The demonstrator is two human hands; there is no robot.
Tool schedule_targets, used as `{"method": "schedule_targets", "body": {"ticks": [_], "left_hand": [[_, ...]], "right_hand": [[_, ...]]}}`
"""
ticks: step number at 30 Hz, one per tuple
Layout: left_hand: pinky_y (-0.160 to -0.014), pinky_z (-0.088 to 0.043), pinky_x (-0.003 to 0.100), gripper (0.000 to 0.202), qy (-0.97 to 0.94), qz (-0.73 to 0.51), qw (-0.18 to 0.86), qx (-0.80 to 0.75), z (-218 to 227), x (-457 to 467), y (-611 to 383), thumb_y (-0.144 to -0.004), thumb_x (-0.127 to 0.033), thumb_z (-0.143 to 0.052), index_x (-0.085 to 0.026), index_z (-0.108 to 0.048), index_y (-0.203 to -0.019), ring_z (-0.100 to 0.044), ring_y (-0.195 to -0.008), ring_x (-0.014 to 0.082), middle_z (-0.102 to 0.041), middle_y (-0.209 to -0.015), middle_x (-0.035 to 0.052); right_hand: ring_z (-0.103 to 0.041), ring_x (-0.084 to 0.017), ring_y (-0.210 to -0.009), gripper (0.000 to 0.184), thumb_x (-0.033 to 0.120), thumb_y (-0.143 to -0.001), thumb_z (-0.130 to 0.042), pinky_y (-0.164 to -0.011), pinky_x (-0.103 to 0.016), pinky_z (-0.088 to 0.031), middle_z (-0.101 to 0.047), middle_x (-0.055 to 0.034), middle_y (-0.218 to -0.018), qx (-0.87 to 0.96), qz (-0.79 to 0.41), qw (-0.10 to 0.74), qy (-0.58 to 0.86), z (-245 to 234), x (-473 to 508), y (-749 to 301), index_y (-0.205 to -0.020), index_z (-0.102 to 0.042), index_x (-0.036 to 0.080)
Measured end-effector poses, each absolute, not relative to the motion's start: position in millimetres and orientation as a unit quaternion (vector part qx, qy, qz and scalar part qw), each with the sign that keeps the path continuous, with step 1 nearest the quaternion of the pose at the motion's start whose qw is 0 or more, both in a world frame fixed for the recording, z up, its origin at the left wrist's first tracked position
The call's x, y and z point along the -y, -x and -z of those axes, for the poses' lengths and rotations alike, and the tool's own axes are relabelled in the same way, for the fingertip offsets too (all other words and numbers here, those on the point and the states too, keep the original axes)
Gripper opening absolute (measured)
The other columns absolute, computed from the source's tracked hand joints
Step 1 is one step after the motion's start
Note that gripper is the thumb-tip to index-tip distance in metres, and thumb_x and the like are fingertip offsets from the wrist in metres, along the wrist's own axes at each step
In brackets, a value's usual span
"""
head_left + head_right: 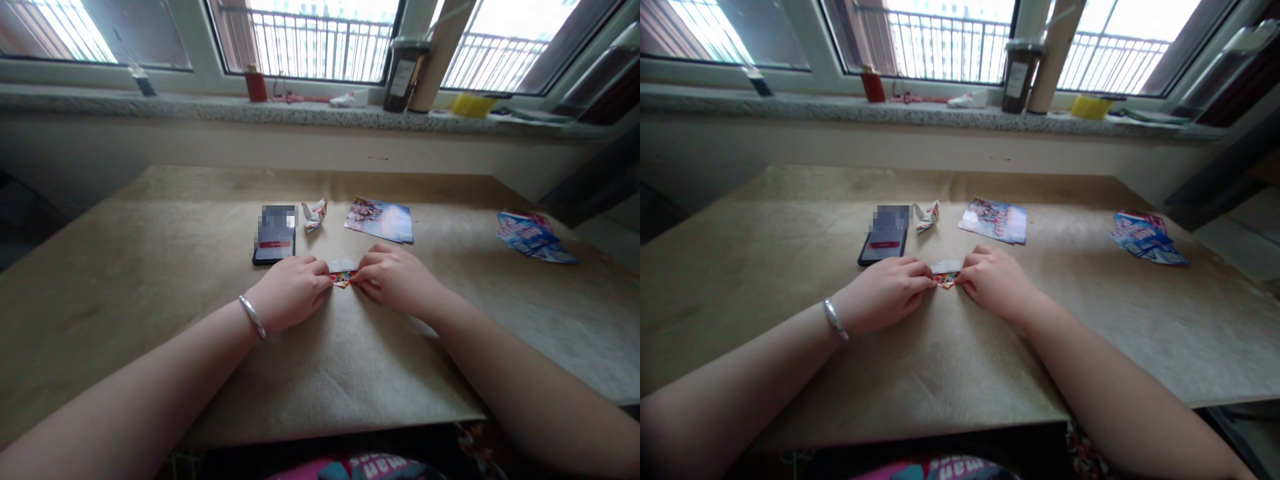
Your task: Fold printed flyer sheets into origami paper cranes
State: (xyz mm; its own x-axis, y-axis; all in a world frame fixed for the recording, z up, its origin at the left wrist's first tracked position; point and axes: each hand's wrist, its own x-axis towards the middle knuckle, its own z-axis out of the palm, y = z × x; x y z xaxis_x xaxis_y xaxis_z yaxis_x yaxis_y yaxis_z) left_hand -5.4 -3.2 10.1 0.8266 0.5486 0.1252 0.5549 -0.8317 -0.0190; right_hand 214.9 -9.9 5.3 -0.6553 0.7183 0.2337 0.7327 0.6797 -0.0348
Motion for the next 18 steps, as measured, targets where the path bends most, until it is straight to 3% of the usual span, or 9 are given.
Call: {"method": "schedule_targets", "body": {"ticks": [10,18], "left_hand": [[-0.088,-0.048,0.032,0.029,0.953,0.062,-0.06,0.291,-8.2,-7.9,13.0,-0.081,-0.012,-0.048,-0.02,-0.07,-0.099,-0.057,-0.094,0.0178,-0.064,-0.101,0.0047],[-0.083,-0.048,0.032,0.024,0.954,0.105,-0.064,0.275,-1.3,-12.4,14.2,-0.081,-0.012,-0.049,-0.019,-0.069,-0.093,-0.057,-0.09,0.0177,-0.063,-0.096,0.0053]], "right_hand": [[-0.055,-0.016,-0.079,0.016,0.024,-0.079,-0.065,-0.073,-0.029,-0.045,-0.067,-0.0039,-0.082,0.881,-0.141,0.163,0.422,14.9,-7.6,-234.0,-0.091,-0.075,0.028],[-0.057,-0.015,-0.077,0.018,0.019,-0.08,-0.062,-0.072,-0.027,-0.045,-0.067,-0.0043,-0.079,0.896,-0.163,0.198,0.363,15.5,-9.4,-234.6,-0.092,-0.075,0.024]]}}
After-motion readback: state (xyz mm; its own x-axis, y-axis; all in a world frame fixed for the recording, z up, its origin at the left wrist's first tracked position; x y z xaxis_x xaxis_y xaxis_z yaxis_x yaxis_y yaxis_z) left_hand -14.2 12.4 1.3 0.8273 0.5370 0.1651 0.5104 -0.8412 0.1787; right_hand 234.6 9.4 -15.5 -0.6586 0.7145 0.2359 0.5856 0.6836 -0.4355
